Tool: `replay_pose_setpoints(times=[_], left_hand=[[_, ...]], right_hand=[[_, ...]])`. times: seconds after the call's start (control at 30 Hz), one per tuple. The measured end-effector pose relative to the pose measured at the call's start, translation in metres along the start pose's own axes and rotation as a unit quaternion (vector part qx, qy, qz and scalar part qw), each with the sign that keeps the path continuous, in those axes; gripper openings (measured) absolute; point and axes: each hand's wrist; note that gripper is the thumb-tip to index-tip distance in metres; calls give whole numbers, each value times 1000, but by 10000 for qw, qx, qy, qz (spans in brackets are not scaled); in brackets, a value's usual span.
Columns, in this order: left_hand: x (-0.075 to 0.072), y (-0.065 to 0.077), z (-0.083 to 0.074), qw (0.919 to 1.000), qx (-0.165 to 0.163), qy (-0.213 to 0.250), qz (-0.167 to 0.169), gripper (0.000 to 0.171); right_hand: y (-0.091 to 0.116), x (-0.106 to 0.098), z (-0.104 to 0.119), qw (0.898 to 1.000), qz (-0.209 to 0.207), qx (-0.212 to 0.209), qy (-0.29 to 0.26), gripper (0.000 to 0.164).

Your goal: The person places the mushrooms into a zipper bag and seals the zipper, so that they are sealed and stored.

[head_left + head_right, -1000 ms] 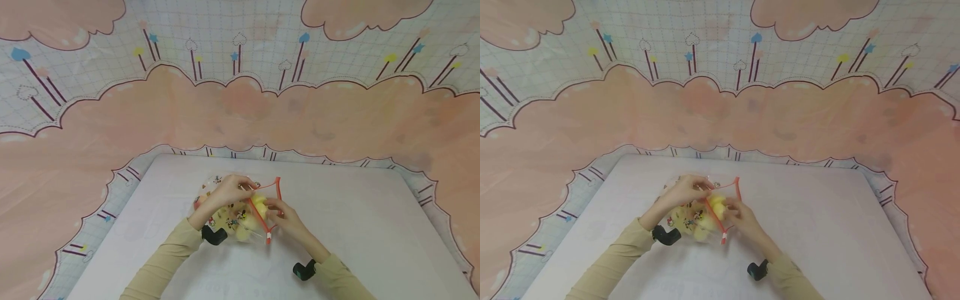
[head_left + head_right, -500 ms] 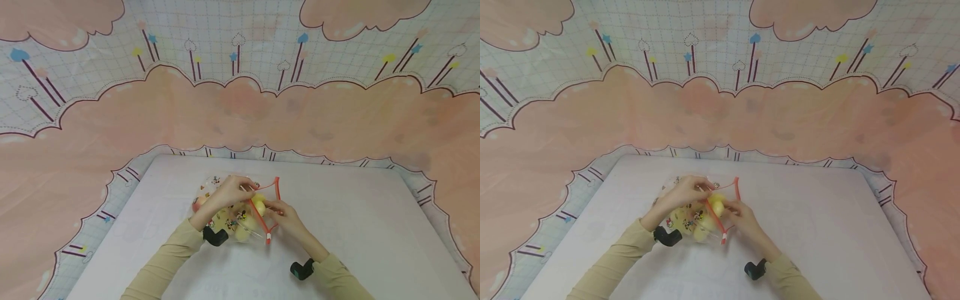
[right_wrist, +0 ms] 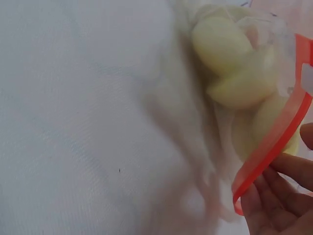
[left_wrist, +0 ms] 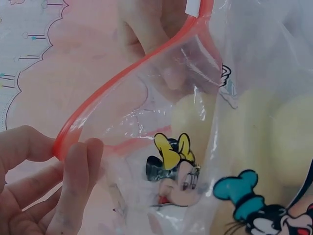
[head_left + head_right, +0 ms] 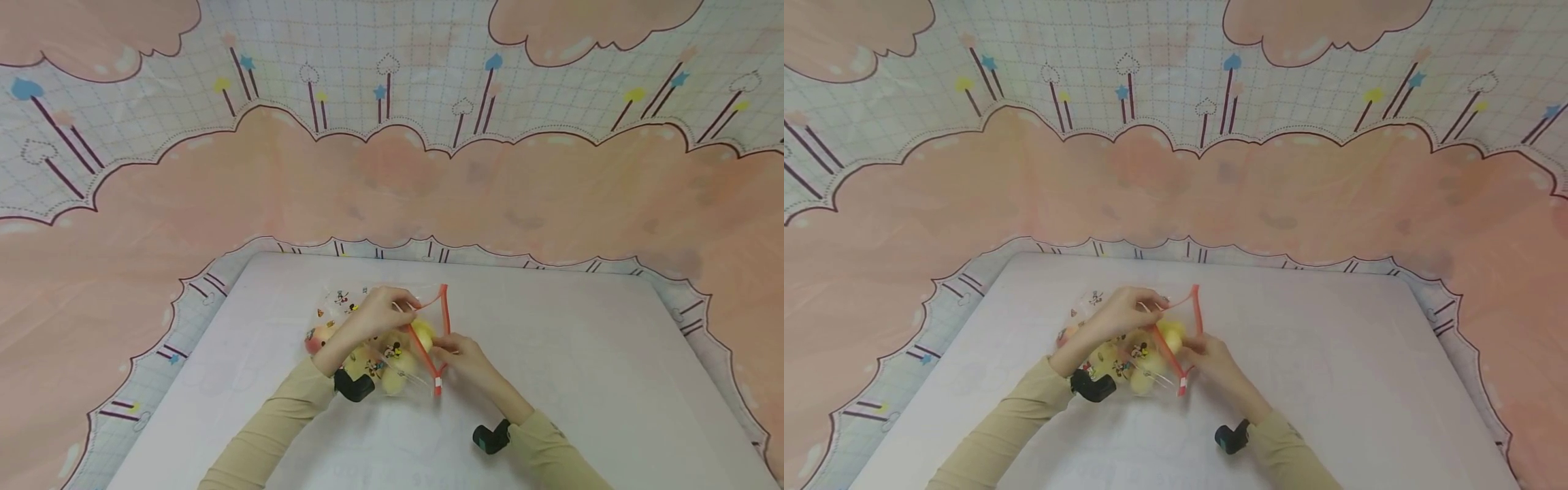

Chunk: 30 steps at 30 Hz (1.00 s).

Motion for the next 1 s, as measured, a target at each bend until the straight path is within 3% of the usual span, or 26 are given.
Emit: replay_pose_setpoints(times=[0.2, 0.3, 0.47, 0.67, 1.0], left_hand=[[3, -2, 1, 9999, -9, 104, 78, 18], [4, -3, 0, 9999, -28, 76, 120, 18], [4, -2, 0, 9998, -75, 93, 130, 17], [5, -2, 2, 9996, -79, 179, 224, 17], [9, -4, 5, 9994, -89, 109, 326, 20]], right_hand=[[-2, 2, -3, 9970, 677, -196, 311, 25], [-2, 3, -2, 9958, 800, -274, 350, 24], [-2, 1, -1, 9971, 711, -210, 193, 28], [1, -4, 0, 9970, 591, -471, 184, 29], [6, -11, 5, 9986, 70, -473, 209, 22]])
Point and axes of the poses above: each hand's wrist, its own y-axis away from the middle knuckle, its own x-axis out of the palm, z = x × y, and after that the axes turned 3 degrees about -y, right-handed
